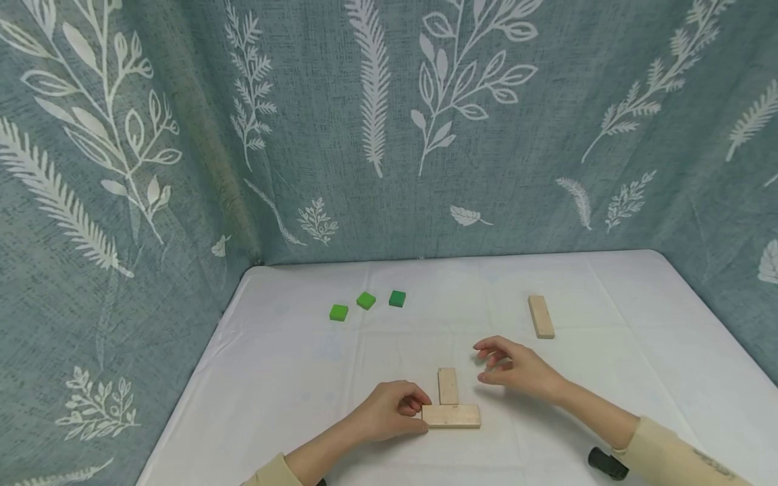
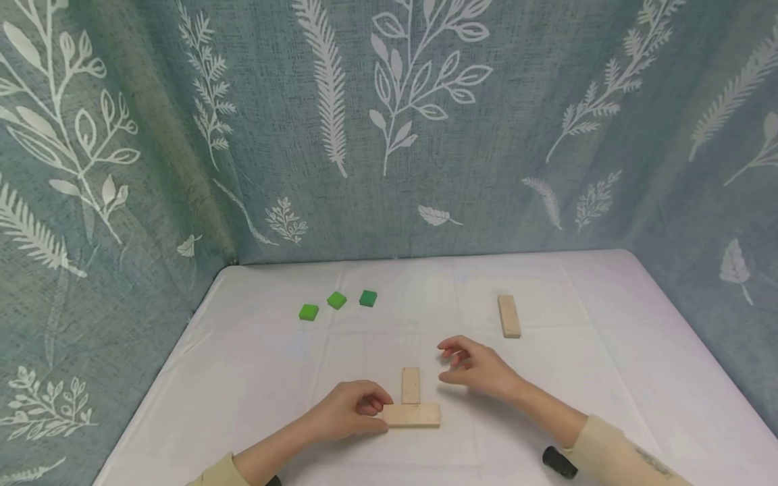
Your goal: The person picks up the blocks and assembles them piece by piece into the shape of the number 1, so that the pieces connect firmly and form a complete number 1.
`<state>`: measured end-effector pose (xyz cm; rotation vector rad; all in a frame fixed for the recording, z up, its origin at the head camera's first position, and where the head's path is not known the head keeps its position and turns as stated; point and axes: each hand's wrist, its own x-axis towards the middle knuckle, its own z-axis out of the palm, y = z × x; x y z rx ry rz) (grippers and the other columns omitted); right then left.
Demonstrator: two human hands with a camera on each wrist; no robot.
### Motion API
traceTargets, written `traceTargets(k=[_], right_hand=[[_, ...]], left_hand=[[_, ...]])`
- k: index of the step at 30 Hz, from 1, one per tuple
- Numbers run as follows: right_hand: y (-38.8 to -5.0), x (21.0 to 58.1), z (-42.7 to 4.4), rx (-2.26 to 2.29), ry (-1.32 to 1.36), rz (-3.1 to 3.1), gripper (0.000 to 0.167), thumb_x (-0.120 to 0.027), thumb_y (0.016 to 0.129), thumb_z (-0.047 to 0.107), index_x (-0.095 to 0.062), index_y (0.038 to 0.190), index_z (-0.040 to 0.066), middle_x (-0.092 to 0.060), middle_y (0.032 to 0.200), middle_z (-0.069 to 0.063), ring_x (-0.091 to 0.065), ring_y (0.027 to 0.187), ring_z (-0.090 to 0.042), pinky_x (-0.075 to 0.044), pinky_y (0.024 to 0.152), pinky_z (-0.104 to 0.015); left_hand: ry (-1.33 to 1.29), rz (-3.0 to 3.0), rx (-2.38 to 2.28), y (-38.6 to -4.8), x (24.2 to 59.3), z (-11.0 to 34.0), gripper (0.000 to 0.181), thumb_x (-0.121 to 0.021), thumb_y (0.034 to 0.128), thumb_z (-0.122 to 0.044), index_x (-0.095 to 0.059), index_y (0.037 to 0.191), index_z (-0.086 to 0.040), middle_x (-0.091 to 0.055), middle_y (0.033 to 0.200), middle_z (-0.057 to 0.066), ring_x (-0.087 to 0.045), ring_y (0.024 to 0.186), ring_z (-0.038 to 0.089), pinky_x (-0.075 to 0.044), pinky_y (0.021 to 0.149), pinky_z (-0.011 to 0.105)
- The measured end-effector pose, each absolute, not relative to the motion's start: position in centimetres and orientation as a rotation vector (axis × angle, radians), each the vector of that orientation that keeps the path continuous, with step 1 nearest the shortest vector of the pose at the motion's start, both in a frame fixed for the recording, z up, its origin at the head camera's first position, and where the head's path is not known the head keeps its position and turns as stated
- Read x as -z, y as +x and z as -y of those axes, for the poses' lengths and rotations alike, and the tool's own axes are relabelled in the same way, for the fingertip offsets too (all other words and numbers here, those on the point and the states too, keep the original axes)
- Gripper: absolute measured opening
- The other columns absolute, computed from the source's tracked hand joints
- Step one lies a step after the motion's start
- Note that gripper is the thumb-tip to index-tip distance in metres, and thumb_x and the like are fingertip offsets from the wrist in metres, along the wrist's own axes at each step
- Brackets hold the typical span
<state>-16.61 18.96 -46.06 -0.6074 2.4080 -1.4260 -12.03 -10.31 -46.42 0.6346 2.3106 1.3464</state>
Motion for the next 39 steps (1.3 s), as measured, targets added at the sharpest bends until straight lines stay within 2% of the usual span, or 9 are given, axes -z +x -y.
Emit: traceTargets(k=[17,23,39], right_hand=[[-18.4,46.7,-21.9,1.515,-0.546,-2.456,0.053,-0.075,0.087,0.016,-0.052,0.132,-0.002,-0.058,0.117,-0.015,-0.057,0.096,-0.015,-0.05,0.082,-0.025],[-18.8,46.6,-22.5,1.521,-0.531,-2.5,0.054,-0.075,0.086,0.016,-0.052,0.132,-0.002,-0.059,0.116,-0.015,-0.058,0.096,-0.016,-0.05,0.082,-0.024],[-19.8,45.7,-24.3,1.519,-0.409,-2.602,0.056,-0.074,0.088,0.018,-0.05,0.136,0.0,-0.057,0.123,-0.017,-0.054,0.1,-0.02,-0.048,0.077,-0.024]], left_hand=[[0.63,-2.31,-1.352,-12.1,46.4,10.3,0.025,-0.08,0.0784,-0.007,-0.068,0.1,-0.004,-0.061,0.09,0.0,-0.058,0.084,0.013,-0.053,0.077,0.022],[0.62,-2.303,-1.358,-12.1,46.3,10.3,0.025,-0.08,0.0786,-0.006,-0.068,0.1,-0.004,-0.06,0.089,-0.001,-0.058,0.083,0.012,-0.052,0.075,0.019],[0.608,-2.287,-1.375,-12.0,46.6,10.4,0.025,-0.08,0.0784,-0.005,-0.068,0.1,-0.005,-0.059,0.089,-0.001,-0.057,0.083,0.011,-0.052,0.076,0.021]])
